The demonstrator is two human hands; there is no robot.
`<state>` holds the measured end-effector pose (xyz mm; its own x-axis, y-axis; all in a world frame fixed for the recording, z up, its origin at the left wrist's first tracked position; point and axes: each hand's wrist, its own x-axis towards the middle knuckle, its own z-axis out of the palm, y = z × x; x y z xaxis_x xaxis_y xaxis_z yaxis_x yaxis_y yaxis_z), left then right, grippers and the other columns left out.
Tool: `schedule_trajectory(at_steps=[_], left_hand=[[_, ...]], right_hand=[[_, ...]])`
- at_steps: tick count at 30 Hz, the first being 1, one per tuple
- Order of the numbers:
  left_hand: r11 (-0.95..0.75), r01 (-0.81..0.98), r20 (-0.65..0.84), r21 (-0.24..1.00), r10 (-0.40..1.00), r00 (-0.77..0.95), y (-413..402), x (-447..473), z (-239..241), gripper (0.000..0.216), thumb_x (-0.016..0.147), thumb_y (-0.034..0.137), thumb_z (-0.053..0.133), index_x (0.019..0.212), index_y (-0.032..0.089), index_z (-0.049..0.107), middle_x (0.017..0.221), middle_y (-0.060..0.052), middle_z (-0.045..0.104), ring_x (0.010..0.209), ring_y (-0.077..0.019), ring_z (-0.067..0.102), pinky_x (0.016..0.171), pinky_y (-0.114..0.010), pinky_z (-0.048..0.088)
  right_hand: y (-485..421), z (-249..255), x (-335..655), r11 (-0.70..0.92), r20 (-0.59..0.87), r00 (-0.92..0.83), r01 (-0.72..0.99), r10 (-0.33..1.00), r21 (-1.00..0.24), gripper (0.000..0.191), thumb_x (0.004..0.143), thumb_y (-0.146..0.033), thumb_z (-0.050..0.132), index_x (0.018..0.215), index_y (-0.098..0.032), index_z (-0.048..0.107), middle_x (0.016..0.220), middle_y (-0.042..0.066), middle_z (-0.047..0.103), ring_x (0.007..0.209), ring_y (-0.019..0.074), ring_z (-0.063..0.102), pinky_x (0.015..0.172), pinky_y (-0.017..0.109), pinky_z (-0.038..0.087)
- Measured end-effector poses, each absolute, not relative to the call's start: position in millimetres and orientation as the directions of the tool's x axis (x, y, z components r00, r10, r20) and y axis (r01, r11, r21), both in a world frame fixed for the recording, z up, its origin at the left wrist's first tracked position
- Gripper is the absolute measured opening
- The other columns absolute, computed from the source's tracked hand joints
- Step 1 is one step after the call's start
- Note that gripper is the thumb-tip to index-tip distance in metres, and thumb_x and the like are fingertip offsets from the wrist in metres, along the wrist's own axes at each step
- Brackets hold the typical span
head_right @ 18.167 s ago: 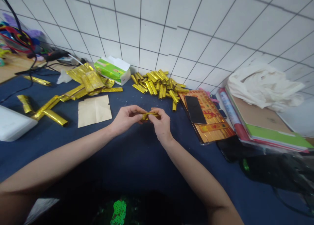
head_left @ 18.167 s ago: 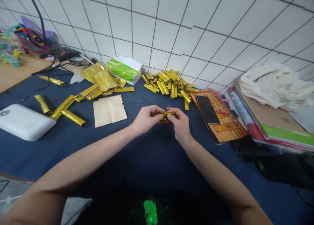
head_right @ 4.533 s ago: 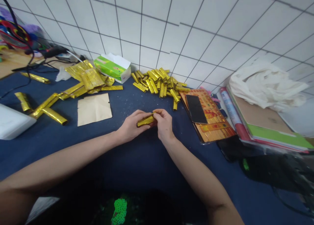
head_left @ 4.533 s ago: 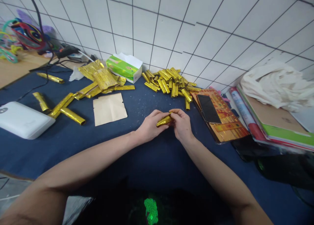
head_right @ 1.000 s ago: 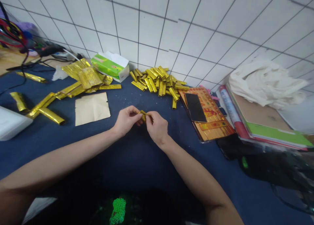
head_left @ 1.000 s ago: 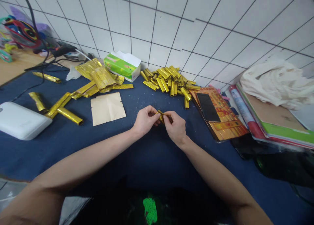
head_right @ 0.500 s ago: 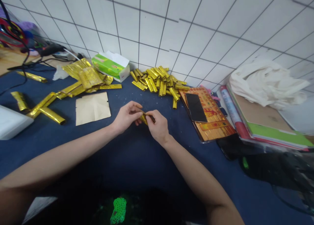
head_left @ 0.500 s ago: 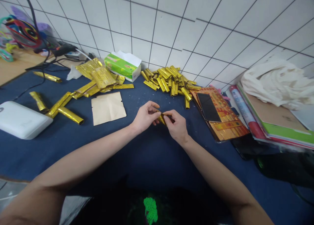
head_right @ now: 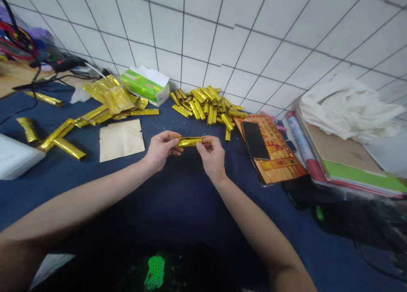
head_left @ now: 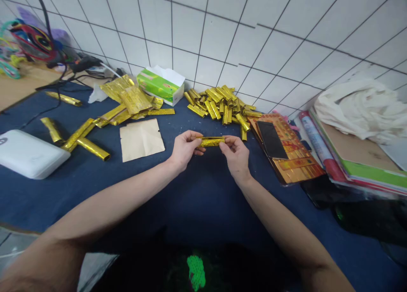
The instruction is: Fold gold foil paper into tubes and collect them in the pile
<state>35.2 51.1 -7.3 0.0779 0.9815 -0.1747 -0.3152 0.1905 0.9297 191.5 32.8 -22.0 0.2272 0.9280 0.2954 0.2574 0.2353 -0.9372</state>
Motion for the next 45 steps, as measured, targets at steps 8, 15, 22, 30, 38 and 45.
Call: schedule_trajectory(at_steps=[8, 15, 22, 30, 38, 45], left_hand=[[0.232, -0.276, -0.206, 0.933, 0.971, 0.120, 43.6, 38.2, -3.5, 0.008, 0.066, 0.015, 0.056, 0.074, 0.013, 0.057, 0.064, 0.000, 0.062, 0.053, -0.0100, 0.060, 0.048, -0.020, 0.049], [0.284, -0.260, -0.261, 0.923, 0.958, 0.118, 44.6, 38.4, -0.7, 0.013, 0.061, 0.008, 0.048, 0.065, 0.011, 0.060, 0.060, -0.001, 0.059, 0.052, -0.0095, 0.056, 0.049, -0.023, 0.051], [0.354, -0.267, -0.298, 0.896, 0.927, 0.229, 47.5, 36.1, 2.0, 0.015, 0.060, 0.001, 0.049, 0.067, 0.009, 0.060, 0.062, -0.002, 0.061, 0.054, -0.0098, 0.058, 0.054, -0.024, 0.052], [0.291, -0.211, -0.227, 0.933, 0.932, 0.282, 47.5, 37.2, -2.0, 0.019, 0.059, 0.000, 0.050, 0.071, 0.010, 0.061, 0.068, -0.001, 0.063, 0.059, -0.0092, 0.060, 0.058, -0.024, 0.053], [0.095, -0.099, -0.067, 0.991, 0.965, 0.255, 41.1, 41.6, -9.0, 0.022, 0.061, 0.003, 0.046, 0.074, 0.012, 0.062, 0.071, -0.001, 0.064, 0.061, -0.0094, 0.059, 0.057, -0.022, 0.051], [0.002, -0.011, 0.001, 1.000, 0.967, 0.255, 34.7, 40.9, -10.6, 0.017, 0.068, 0.012, 0.050, 0.079, 0.012, 0.063, 0.068, -0.001, 0.063, 0.058, -0.0094, 0.058, 0.059, -0.023, 0.050]], right_hand=[[35.4, -26.9, 191.1, 0.189, 0.205, 0.246, 0.088, 0.947, -0.978, 0.013, 0.068, -0.029, 0.065, 0.068, -0.017, 0.060, 0.081, 0.001, 0.061, 0.061, 0.0110, 0.054, 0.053, 0.025, 0.045], [33.0, -17.5, 183.9, 0.076, 0.012, 0.241, -0.258, 0.971, -0.963, 0.010, 0.061, -0.018, 0.064, 0.057, -0.016, 0.056, 0.067, -0.001, 0.062, 0.050, 0.0096, 0.054, 0.049, 0.026, 0.047], [35.2, -15.6, 187.6, 0.020, -0.075, 0.228, -0.389, 0.971, -0.921, 0.010, 0.061, -0.015, 0.061, 0.056, -0.016, 0.053, 0.061, -0.001, 0.063, 0.047, 0.0106, 0.055, 0.046, 0.026, 0.047], [36.1, -16.0, 189.8, -0.003, -0.106, 0.226, -0.414, 0.968, -0.910, 0.011, 0.061, -0.015, 0.059, 0.055, -0.017, 0.050, 0.064, 0.001, 0.067, 0.050, 0.0122, 0.058, 0.048, 0.027, 0.048], [36.9, -17.9, 187.2, 0.017, -0.098, 0.333, -0.325, 0.938, -0.946, 0.010, 0.058, -0.016, 0.060, 0.056, -0.017, 0.050, 0.056, -0.003, 0.061, 0.045, 0.0109, 0.054, 0.044, 0.026, 0.047], [37.8, -17.9, 187.2, 0.004, -0.099, 0.372, -0.268, 0.923, -0.963, 0.012, 0.057, -0.017, 0.060, 0.056, -0.018, 0.048, 0.049, -0.006, 0.053, 0.045, 0.0109, 0.052, 0.044, 0.027, 0.048]])
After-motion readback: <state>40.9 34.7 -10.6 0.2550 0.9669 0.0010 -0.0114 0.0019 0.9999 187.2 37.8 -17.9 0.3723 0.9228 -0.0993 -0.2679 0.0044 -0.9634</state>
